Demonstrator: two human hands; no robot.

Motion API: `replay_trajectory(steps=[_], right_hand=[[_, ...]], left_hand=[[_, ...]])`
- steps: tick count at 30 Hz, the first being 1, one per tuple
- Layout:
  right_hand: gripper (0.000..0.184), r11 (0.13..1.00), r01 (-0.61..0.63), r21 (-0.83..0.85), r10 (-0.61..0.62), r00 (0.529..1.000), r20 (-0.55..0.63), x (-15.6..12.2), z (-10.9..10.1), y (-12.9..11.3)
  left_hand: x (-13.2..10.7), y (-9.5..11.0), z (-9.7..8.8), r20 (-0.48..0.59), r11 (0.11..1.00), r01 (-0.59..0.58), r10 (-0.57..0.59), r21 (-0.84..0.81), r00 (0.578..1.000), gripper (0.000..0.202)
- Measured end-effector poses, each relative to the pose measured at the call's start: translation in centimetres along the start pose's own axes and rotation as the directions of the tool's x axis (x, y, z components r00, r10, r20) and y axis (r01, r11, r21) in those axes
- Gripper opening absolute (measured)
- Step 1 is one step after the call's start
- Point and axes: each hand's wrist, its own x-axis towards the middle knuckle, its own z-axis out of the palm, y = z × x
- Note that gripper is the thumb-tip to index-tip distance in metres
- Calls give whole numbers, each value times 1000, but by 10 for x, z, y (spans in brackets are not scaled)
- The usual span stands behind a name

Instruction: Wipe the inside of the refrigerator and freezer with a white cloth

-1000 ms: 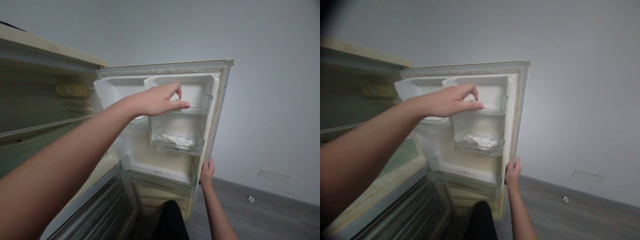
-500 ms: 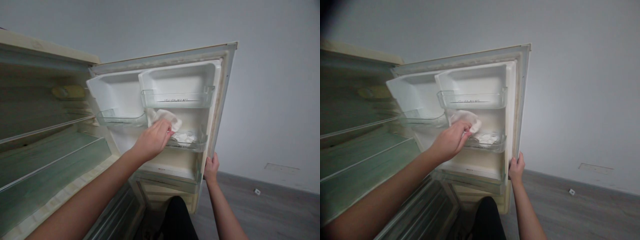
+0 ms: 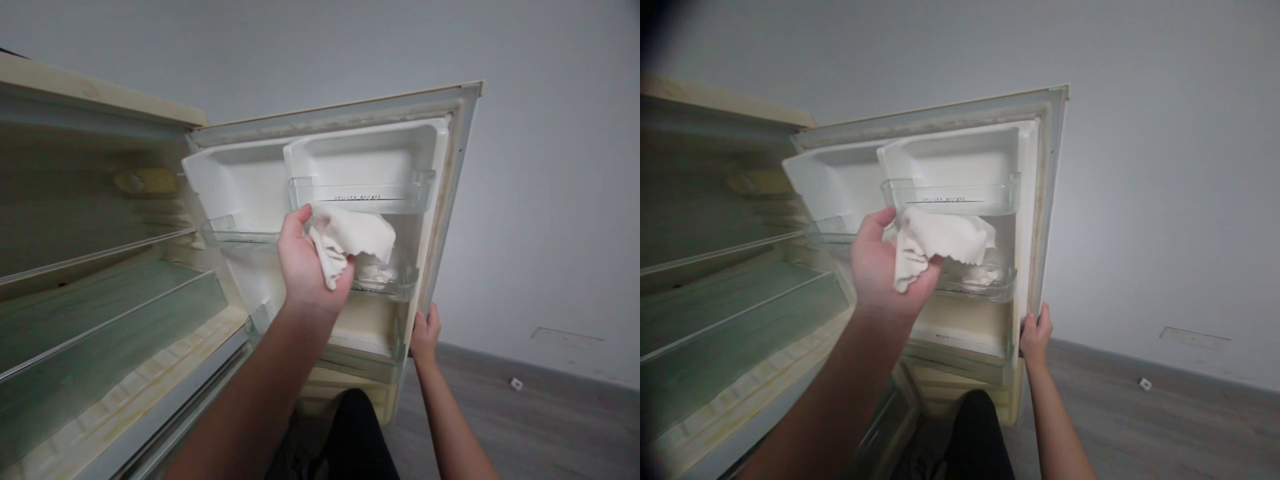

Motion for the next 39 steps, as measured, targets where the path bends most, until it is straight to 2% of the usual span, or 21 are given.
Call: replay_trajectory(steps=[2,6,9,11,13,16,17,18,19,20,21,22,23,25,27,29,31,34,36,37,39], right_hand=[[34,1000,-6,1,6,1000,2,1,0,0],[37,1000,-14,-5,14,1000,-11,3,2,-2],[36,1000,-12,-11,12,1000,-7,4,2,-2],[36,1000,0,0,0,1000,1,4,1,0],[38,1000,3,22,-3,1000,8,3,0,3],[36,1000,-7,23,7,1000,12,1,0,7],[35,1000,-8,16,8,1000,9,1,0,7],[34,1000,-7,9,7,1000,6,1,0,7],[34,1000,-6,3,6,1000,1,1,1,6],[35,1000,-3,-3,3,1000,-2,0,1,6],[35,1000,-2,-7,2,1000,-4,0,1,5],[36,1000,1,-9,-1,1000,-3,0,1,4],[36,1000,2,-9,-2,1000,-2,0,1,4],[37,1000,-1,-4,1,1000,1,-1,1,4],[37,1000,-5,0,5,1000,-1,-1,1,4],[35,1000,-1,2,1,1000,1,-1,1,3],[32,1000,5,5,-5,1000,8,0,1,1],[29,1000,10,5,-10,1000,10,1,0,-1],[28,1000,-2,14,1,1000,13,1,0,-1],[28,1000,-14,19,14,1000,16,1,-1,0],[29,999,-41,22,40,999,24,1,-2,3]], left_hand=[[-8,-8,20,6,992,-9,10,-126,1000,26],[-17,-25,62,78,908,134,-113,-396,991,22],[-17,-24,75,95,842,226,-206,-490,974,28],[-16,-16,67,69,837,243,-240,-490,968,25],[-17,-8,45,18,878,194,-207,-438,978,22],[-24,-5,3,-164,973,-61,24,-224,986,25],[-24,-7,-11,-257,980,-172,141,-104,956,28],[-24,-9,-22,-351,952,-303,298,44,887,31],[-21,-11,-31,-418,878,-429,478,212,773,36],[-16,-13,-38,-418,768,-524,640,369,645,40],[-11,-15,-42,-347,641,-587,765,495,543,44],[-4,-16,-44,-223,523,-626,839,579,496,48],[3,-17,-45,-66,432,-650,859,625,508,52],[15,-15,-41,241,318,-670,761,671,602,61],[21,-11,-33,428,205,-670,631,713,648,69],[21,-8,-20,525,92,-678,560,729,641,72],[18,-7,-6,597,25,-715,531,699,602,72],[9,-11,11,722,31,-834,485,550,494,71],[1,-15,14,780,54,-880,439,472,445,71],[-3,-18,12,794,47,-884,419,465,440,71],[-8,-25,1,802,-8,-865,380,501,461,71]])
